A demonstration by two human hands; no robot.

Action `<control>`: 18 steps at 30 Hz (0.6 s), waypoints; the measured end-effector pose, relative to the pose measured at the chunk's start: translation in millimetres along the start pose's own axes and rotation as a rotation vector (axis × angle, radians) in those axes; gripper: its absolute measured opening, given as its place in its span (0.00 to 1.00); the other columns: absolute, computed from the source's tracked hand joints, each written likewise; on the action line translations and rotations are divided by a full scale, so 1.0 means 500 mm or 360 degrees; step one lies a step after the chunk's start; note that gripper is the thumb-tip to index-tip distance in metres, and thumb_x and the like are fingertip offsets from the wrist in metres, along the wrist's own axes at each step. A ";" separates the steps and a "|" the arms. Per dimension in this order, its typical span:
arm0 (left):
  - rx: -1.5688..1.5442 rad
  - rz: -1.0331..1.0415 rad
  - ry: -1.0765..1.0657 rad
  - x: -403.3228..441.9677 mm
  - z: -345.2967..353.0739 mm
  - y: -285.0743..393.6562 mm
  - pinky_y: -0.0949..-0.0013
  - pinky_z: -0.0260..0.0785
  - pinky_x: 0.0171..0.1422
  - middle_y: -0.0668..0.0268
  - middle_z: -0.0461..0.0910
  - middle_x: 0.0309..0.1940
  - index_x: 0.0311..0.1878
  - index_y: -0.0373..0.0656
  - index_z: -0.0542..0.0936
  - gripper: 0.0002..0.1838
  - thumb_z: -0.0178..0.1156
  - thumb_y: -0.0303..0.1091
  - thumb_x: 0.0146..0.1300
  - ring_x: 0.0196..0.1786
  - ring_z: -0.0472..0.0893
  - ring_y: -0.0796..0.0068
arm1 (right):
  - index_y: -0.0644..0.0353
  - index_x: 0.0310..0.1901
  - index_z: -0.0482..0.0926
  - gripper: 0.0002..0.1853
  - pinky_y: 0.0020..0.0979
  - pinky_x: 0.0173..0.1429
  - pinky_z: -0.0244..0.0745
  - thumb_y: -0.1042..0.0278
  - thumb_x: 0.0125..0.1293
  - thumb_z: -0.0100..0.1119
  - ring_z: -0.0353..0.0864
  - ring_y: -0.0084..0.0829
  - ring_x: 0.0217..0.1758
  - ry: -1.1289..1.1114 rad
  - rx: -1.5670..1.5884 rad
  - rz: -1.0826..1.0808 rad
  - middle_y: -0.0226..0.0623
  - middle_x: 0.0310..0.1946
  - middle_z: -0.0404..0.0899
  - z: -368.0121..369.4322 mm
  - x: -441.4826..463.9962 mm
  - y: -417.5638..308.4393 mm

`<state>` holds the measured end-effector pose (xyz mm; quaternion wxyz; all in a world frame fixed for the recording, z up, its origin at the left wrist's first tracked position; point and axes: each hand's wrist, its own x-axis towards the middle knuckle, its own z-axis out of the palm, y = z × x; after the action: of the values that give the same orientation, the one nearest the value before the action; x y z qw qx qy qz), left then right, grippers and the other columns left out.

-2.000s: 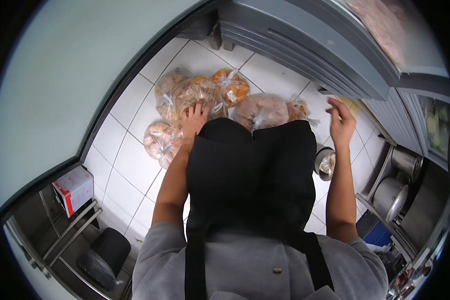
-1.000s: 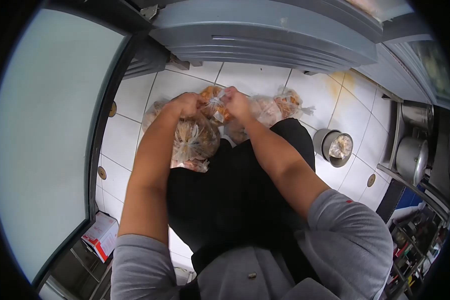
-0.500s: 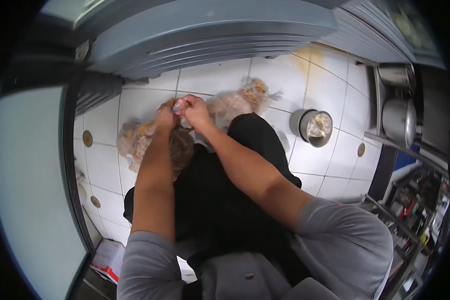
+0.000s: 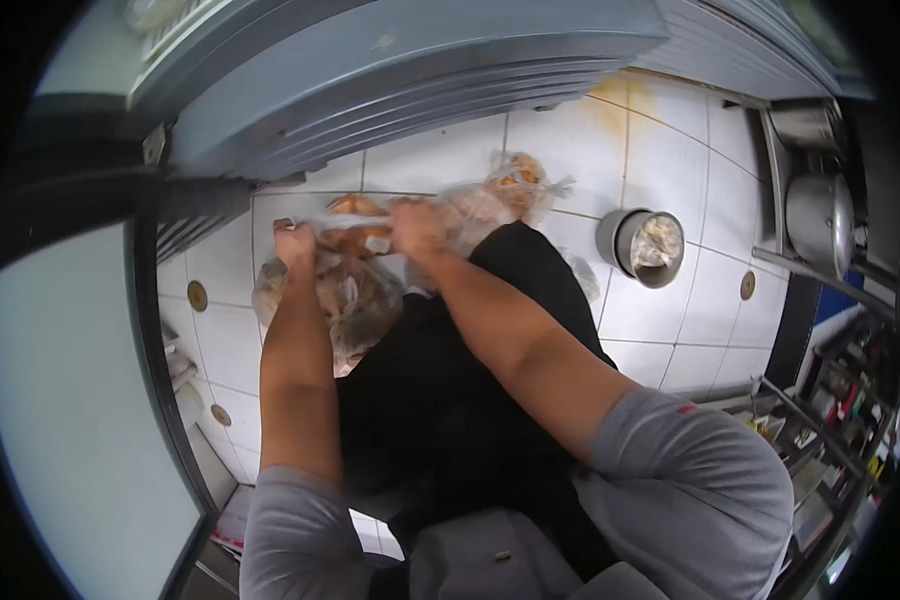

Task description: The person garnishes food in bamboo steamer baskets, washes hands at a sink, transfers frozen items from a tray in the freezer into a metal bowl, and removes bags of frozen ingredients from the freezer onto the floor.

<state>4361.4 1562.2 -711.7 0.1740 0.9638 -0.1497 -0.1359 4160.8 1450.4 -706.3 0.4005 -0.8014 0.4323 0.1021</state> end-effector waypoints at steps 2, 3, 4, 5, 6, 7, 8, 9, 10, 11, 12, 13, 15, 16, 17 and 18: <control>0.0360 0.0194 -0.0167 0.077 0.051 -0.083 0.57 0.76 0.55 0.48 0.83 0.39 0.42 0.39 0.78 0.07 0.53 0.29 0.65 0.48 0.82 0.43 | 0.55 0.50 0.81 0.16 0.43 0.66 0.68 0.65 0.58 0.61 0.75 0.42 0.62 0.0030 -0.0042 0.0130 0.42 0.49 0.83 0.003 -0.005 0.011; 0.0439 0.0650 -0.0138 0.091 0.045 -0.082 0.57 0.77 0.54 0.50 0.84 0.39 0.42 0.38 0.79 0.09 0.51 0.29 0.67 0.46 0.83 0.47 | 0.56 0.52 0.80 0.17 0.43 0.67 0.68 0.65 0.61 0.61 0.76 0.43 0.60 0.0323 -0.0031 -0.0109 0.42 0.51 0.81 -0.006 -0.019 0.001; 0.0519 0.1116 -0.0111 0.087 0.030 -0.066 0.57 0.77 0.53 0.53 0.84 0.38 0.42 0.36 0.80 0.12 0.48 0.30 0.70 0.44 0.84 0.52 | 0.56 0.54 0.79 0.17 0.43 0.67 0.68 0.65 0.63 0.60 0.77 0.44 0.59 0.0622 -0.0011 -0.0342 0.42 0.54 0.80 -0.018 -0.025 -0.015; 0.0530 0.1096 -0.0094 0.069 0.025 -0.051 0.57 0.77 0.53 0.53 0.84 0.38 0.42 0.36 0.80 0.12 0.48 0.30 0.70 0.44 0.84 0.52 | 0.57 0.57 0.77 0.19 0.44 0.69 0.66 0.68 0.64 0.59 0.72 0.45 0.65 0.0526 0.0309 -0.0763 0.45 0.61 0.75 -0.029 -0.028 -0.036; -0.0359 0.0512 -0.0449 0.025 -0.002 0.005 0.57 0.78 0.51 0.57 0.83 0.36 0.44 0.37 0.80 0.12 0.48 0.30 0.70 0.41 0.84 0.58 | 0.57 0.57 0.77 0.19 0.44 0.69 0.66 0.68 0.64 0.59 0.72 0.45 0.65 0.0516 0.0322 -0.0778 0.45 0.61 0.75 -0.011 -0.020 -0.053; -0.1254 -0.0101 -0.0760 0.004 -0.031 0.054 0.57 0.78 0.49 0.62 0.83 0.33 0.45 0.38 0.81 0.13 0.47 0.30 0.70 0.39 0.85 0.64 | 0.56 0.58 0.76 0.20 0.45 0.68 0.67 0.68 0.64 0.59 0.74 0.47 0.64 0.0573 0.0379 -0.0991 0.46 0.59 0.76 0.007 0.006 -0.065; -0.1262 -0.0100 -0.0739 -0.003 -0.063 0.064 0.57 0.78 0.49 0.62 0.83 0.33 0.45 0.38 0.81 0.13 0.47 0.30 0.70 0.39 0.85 0.64 | 0.56 0.60 0.75 0.22 0.46 0.67 0.68 0.68 0.63 0.58 0.75 0.48 0.63 0.0620 0.0440 -0.1204 0.46 0.58 0.78 0.020 0.021 -0.076; -0.1159 -0.0178 -0.0788 -0.006 -0.093 0.071 0.61 0.77 0.46 0.65 0.82 0.32 0.45 0.38 0.81 0.13 0.47 0.28 0.69 0.38 0.84 0.69 | 0.54 0.58 0.77 0.20 0.48 0.64 0.71 0.68 0.63 0.56 0.79 0.49 0.59 0.0080 0.0378 -0.0749 0.47 0.53 0.82 0.016 0.028 -0.076; -0.1049 -0.0261 -0.0839 -0.007 -0.124 0.077 0.65 0.77 0.43 0.68 0.80 0.30 0.46 0.38 0.81 0.13 0.46 0.27 0.68 0.37 0.83 0.74 | 0.54 0.58 0.77 0.20 0.48 0.64 0.71 0.68 0.63 0.56 0.79 0.49 0.59 0.0076 0.0382 -0.0767 0.47 0.53 0.82 0.005 0.030 -0.070; -0.1078 -0.0367 -0.0829 -0.005 -0.154 0.083 0.74 0.70 0.34 0.69 0.77 0.25 0.46 0.38 0.81 0.13 0.49 0.23 0.63 0.32 0.80 0.78 | 0.54 0.56 0.79 0.19 0.46 0.63 0.73 0.65 0.63 0.55 0.80 0.48 0.57 -0.0252 -0.0061 -0.0892 0.47 0.52 0.83 -0.005 0.028 -0.060; -0.1071 -0.0380 -0.0827 -0.002 -0.161 0.071 0.74 0.70 0.34 0.69 0.77 0.25 0.46 0.38 0.81 0.13 0.49 0.23 0.63 0.32 0.80 0.78 | 0.53 0.53 0.81 0.18 0.45 0.61 0.75 0.62 0.63 0.54 0.82 0.47 0.55 -0.0583 -0.0511 -0.0994 0.47 0.50 0.84 -0.006 0.025 -0.052; -0.1034 -0.0268 -0.0918 0.006 -0.167 0.065 0.73 0.68 0.35 0.71 0.73 0.24 0.47 0.38 0.81 0.13 0.49 0.26 0.66 0.30 0.75 0.79 | 0.53 0.53 0.81 0.18 0.45 0.61 0.75 0.62 0.63 0.54 0.82 0.47 0.55 -0.0587 -0.0512 -0.0996 0.47 0.50 0.84 -0.008 0.027 -0.050; -0.1018 -0.0160 -0.0994 0.004 -0.171 0.062 0.73 0.66 0.35 0.73 0.69 0.24 0.49 0.38 0.81 0.13 0.49 0.29 0.69 0.27 0.71 0.80 | 0.52 0.46 0.85 0.14 0.45 0.59 0.76 0.64 0.63 0.53 0.83 0.44 0.55 -0.0555 -0.0549 -0.0855 0.45 0.49 0.84 -0.019 0.031 -0.055; -0.1012 -0.0119 -0.1054 -0.001 -0.168 0.071 0.73 0.63 0.32 0.74 0.66 0.22 0.47 0.38 0.82 0.13 0.50 0.30 0.69 0.25 0.67 0.81 | 0.52 0.46 0.85 0.14 0.45 0.59 0.76 0.64 0.63 0.53 0.83 0.44 0.55 -0.0550 -0.0551 -0.0861 0.45 0.49 0.84 -0.022 0.030 -0.066; -0.1000 -0.0068 -0.1109 0.001 -0.167 0.084 0.73 0.61 0.29 0.75 0.64 0.20 0.46 0.38 0.83 0.13 0.50 0.31 0.70 0.22 0.63 0.82 | 0.52 0.46 0.86 0.14 0.44 0.58 0.77 0.65 0.63 0.53 0.83 0.43 0.54 -0.0394 -0.0609 -0.0745 0.44 0.49 0.85 -0.023 0.034 -0.084; -0.0997 -0.0056 -0.1095 -0.007 -0.173 0.107 0.73 0.61 0.29 0.75 0.64 0.20 0.46 0.38 0.83 0.13 0.50 0.31 0.70 0.22 0.63 0.82 | 0.51 0.46 0.87 0.14 0.44 0.56 0.78 0.65 0.64 0.52 0.84 0.42 0.54 -0.0239 -0.0661 -0.0628 0.43 0.49 0.85 -0.034 0.031 -0.110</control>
<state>4372.3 1541.1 -612.7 0.3946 0.7661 -0.1341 -0.4892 4209.9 1445.3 -672.5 0.2710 -0.9250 0.2070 0.1674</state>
